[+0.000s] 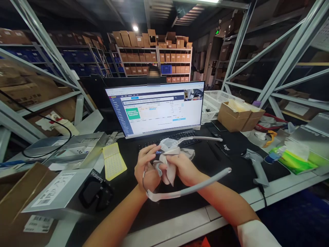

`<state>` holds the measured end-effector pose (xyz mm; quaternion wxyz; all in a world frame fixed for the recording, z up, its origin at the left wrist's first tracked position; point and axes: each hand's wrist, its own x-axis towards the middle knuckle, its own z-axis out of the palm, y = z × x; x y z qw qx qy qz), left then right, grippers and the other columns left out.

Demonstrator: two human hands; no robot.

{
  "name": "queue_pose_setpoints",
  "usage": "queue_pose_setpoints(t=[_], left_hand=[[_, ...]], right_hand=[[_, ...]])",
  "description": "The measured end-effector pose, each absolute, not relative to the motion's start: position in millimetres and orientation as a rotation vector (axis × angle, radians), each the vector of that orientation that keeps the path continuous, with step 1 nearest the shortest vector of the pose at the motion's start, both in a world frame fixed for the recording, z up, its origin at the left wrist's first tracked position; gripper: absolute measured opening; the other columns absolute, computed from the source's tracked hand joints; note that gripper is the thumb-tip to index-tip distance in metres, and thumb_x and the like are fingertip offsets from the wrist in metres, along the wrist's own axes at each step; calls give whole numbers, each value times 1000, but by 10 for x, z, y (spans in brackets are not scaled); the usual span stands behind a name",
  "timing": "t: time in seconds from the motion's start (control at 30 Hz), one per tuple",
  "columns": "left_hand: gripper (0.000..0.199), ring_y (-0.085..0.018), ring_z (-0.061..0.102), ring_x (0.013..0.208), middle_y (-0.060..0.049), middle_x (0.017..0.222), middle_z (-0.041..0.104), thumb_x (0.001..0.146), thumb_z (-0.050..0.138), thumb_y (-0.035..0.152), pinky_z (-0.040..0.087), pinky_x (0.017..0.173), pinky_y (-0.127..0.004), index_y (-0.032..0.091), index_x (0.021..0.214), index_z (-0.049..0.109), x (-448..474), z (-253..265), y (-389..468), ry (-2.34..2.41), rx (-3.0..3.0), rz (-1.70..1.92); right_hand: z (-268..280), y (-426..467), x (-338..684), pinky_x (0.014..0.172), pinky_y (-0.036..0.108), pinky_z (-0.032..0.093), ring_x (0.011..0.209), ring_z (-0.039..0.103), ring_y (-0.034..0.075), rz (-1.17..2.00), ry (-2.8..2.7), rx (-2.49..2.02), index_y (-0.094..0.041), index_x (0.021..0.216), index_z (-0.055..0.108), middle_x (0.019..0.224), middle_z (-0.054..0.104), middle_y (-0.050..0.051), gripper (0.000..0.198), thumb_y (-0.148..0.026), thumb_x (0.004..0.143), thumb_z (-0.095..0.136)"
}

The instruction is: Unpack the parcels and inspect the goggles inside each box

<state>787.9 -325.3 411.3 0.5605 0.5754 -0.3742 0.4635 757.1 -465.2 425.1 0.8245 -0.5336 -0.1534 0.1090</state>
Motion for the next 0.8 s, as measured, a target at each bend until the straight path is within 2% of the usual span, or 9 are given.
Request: queue_pose_setpoints(t=[0.17, 0.33, 0.47, 0.57, 0.67, 0.8], left_hand=[[41, -22, 69, 116, -8, 117, 76, 82, 86, 32, 55, 99, -38, 24, 115, 63, 7893, 4087, -3250, -876, 1278, 1041], [40, -25, 70, 116, -10, 121, 74, 85, 82, 38, 57, 97, -41, 24, 118, 63, 7890, 3967, -3288, -830, 1261, 899], [39, -25, 70, 116, -9, 114, 77, 84, 83, 44, 46, 111, -50, 23, 110, 62, 7914, 3978, -3264, -890, 1359, 1036], [39, -25, 71, 113, -10, 112, 78, 84, 82, 45, 45, 112, -52, 22, 108, 61, 7934, 4053, -3233, -879, 1398, 1064], [39, -25, 71, 113, -10, 112, 78, 85, 81, 45, 48, 110, -51, 22, 110, 62, 7934, 4072, -3239, -809, 1369, 1061], [38, -25, 71, 115, -10, 117, 77, 85, 83, 41, 49, 111, -51, 23, 112, 63, 7910, 3999, -3268, -840, 1381, 1110]], right_hand=[[4205, -4520, 7566, 65, 24, 48, 67, 57, 13, 253, -242, -870, -16, 91, 66, 77, 63, 0, 42, -44, 69, 89], [4233, -4527, 7562, 64, 26, 48, 66, 56, 14, 90, -243, -1026, -17, 78, 64, 72, 62, 0, 33, -40, 68, 87], [4300, -4664, 7604, 72, 29, 53, 75, 63, 17, -113, -286, -1228, -18, 84, 71, 83, 71, 3, 24, -34, 69, 82], [4343, -4784, 7645, 60, 25, 50, 62, 59, 14, 14, -403, -1323, -16, 77, 68, 70, 67, 1, 22, -34, 73, 80], [4335, -4807, 7654, 47, 24, 45, 49, 57, 14, 183, -448, -1355, -16, 78, 65, 62, 65, 1, 29, -42, 78, 79], [4252, -4698, 7626, 37, 25, 42, 39, 54, 16, 129, -278, -1283, -17, 78, 62, 54, 61, 0, 35, -48, 75, 79]])
